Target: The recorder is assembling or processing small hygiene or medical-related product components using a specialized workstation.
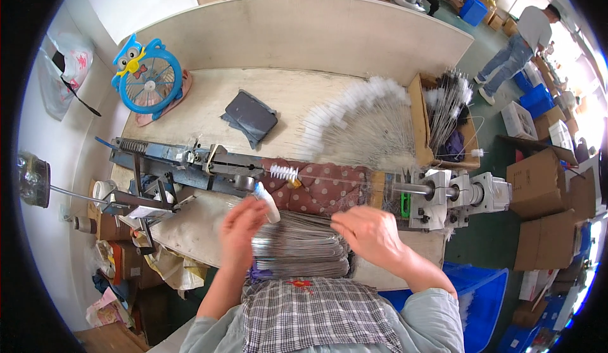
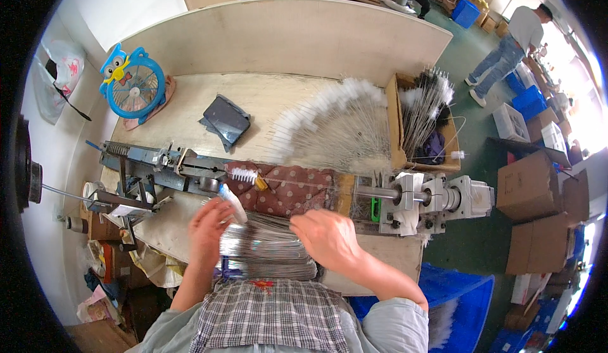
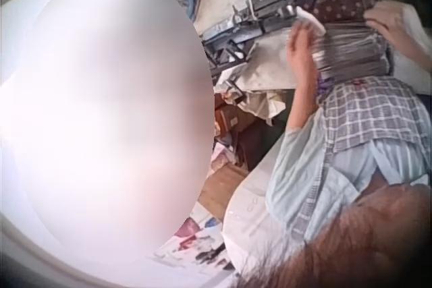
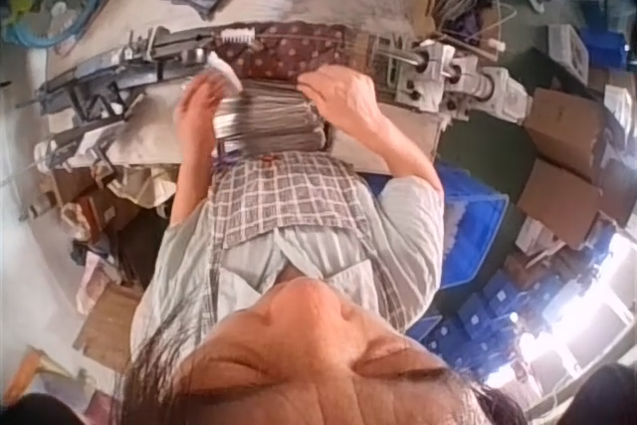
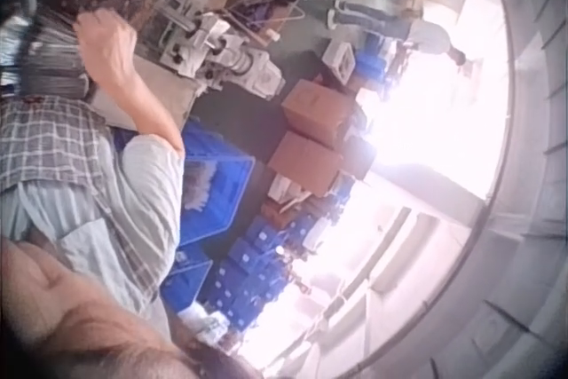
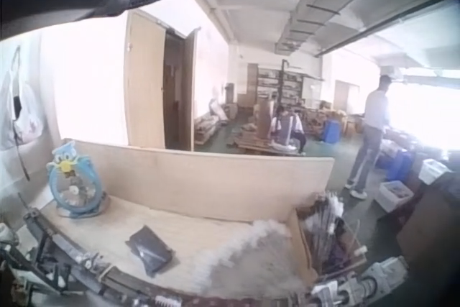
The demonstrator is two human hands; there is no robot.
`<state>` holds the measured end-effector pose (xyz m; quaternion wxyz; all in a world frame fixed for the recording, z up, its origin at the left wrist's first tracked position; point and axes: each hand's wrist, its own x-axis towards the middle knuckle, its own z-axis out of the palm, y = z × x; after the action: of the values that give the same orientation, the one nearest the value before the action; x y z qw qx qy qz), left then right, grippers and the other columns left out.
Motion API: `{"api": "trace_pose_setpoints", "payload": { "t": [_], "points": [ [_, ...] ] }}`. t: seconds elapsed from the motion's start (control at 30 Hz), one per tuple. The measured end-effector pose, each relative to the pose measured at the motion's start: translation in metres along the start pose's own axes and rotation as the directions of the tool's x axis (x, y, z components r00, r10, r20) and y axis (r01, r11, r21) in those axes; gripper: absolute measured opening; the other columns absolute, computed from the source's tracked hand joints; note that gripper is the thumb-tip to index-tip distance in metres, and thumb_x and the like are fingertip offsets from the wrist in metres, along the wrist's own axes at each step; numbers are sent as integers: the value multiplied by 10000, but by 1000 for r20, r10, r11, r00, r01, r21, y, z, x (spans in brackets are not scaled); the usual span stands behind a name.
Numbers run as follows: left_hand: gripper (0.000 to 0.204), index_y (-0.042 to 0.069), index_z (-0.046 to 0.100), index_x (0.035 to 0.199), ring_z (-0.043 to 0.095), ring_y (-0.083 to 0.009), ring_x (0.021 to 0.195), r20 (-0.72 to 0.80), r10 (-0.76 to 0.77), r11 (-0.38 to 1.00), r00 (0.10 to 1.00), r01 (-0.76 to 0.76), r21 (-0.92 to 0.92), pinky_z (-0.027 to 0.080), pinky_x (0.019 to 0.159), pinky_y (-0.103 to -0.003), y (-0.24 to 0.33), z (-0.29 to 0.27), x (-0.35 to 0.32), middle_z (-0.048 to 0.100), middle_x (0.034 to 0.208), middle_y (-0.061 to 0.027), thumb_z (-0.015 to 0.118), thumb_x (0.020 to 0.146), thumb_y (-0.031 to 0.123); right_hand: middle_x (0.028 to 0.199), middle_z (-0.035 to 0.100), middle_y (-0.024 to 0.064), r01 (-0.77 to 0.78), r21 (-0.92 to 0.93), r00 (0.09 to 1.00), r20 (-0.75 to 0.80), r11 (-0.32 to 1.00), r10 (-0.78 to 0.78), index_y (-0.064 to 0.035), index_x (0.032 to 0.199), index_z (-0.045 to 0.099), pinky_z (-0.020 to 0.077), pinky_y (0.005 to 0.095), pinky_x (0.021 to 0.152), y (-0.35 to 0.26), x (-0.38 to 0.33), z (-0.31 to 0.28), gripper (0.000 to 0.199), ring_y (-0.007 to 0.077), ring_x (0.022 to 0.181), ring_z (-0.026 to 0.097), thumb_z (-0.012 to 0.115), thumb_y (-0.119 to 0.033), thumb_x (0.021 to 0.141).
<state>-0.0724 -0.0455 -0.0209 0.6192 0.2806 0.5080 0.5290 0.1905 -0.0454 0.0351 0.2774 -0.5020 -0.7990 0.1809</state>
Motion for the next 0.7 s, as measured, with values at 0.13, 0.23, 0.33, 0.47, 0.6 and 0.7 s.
{"api": "trace_pose_setpoints", "payload": {
  "t": [0.13, 0.23, 0.33, 0.47, 0.6, 0.7],
  "points": [
    [279, 47, 558, 1072, 580, -166, 916, -448, -211, 829, 869, -84, -552, 453, 740, -295, -7, -133, 6, 610, 1025, -85, 587, 875, 242, 750, 622, 56, -63, -32, 973, 222, 998, 68, -95, 862, 625, 493, 397, 609, 6, -39, 21, 159, 266, 709, 620, 618, -243, 807],
    [365, 83, 577, 932, 562, -108, 702, -638, -46, 836, 769, -320, -446, 437, 622, -245, -4, -280, -9, 608, 842, -18, 690, 792, 401, 776, 632, 62, -167, -124, 912, 358, 978, 201, -94, 850, 613, 492, 413, 624, -4, -41, 34, 163, 278, 739, 621, 621, -248, 797],
    [417, 91, 577, 876, 549, -89, 686, -798, 147, 916, 585, -385, -113, 425, 610, -210, 28, -290, -14, 583, 801, 18, 717, 755, 465, 785, 644, 66, -218, -91, 885, 401, 972, 236, -87, 832, 595, 491, 413, 623, -2, -34, 33, 174, 283, 756, 623, 629, -250, 781],
    [415, 99, 579, 899, 555, -92, 714, -841, 45, 876, 540, -426, -226, 428, 649, -212, 29, -327, -9, 593, 807, 11, 690, 772, 478, 816, 618, 55, -107, -93, 925, 356, 990, 133, -96, 823, 589, 491, 396, 620, -3, -34, 27, 155, 261, 776, 617, 639, -232, 767],
    [441, 119, 554, 948, 563, -133, 830, -861, 117, 911, 495, -399, -105, 435, 725, -254, -6, -257, 3, 616, 865, -11, 648, 786, 518, 845, 528, 41, 116, -67, 929, 361, 991, -84, -109, 783, 586, 486, 364, 628, -5, -46, 43, 108, 223, 791, 587, 645, -195, 754],
    [238, 73, 547, 979, 567, -206, 958, -689, -84, 838, 720, -323, -440, 470, 880, -377, -16, -191, 2, 605, 972, -66, 566, 883, 290, 825, 497, 47, 151, -89, 914, 392, 985, -105, -94, 765, 571, 480, 357, 628, 0, -43, 42, 107, 216, 770, 573, 642, -174, 755]
  ]
}}
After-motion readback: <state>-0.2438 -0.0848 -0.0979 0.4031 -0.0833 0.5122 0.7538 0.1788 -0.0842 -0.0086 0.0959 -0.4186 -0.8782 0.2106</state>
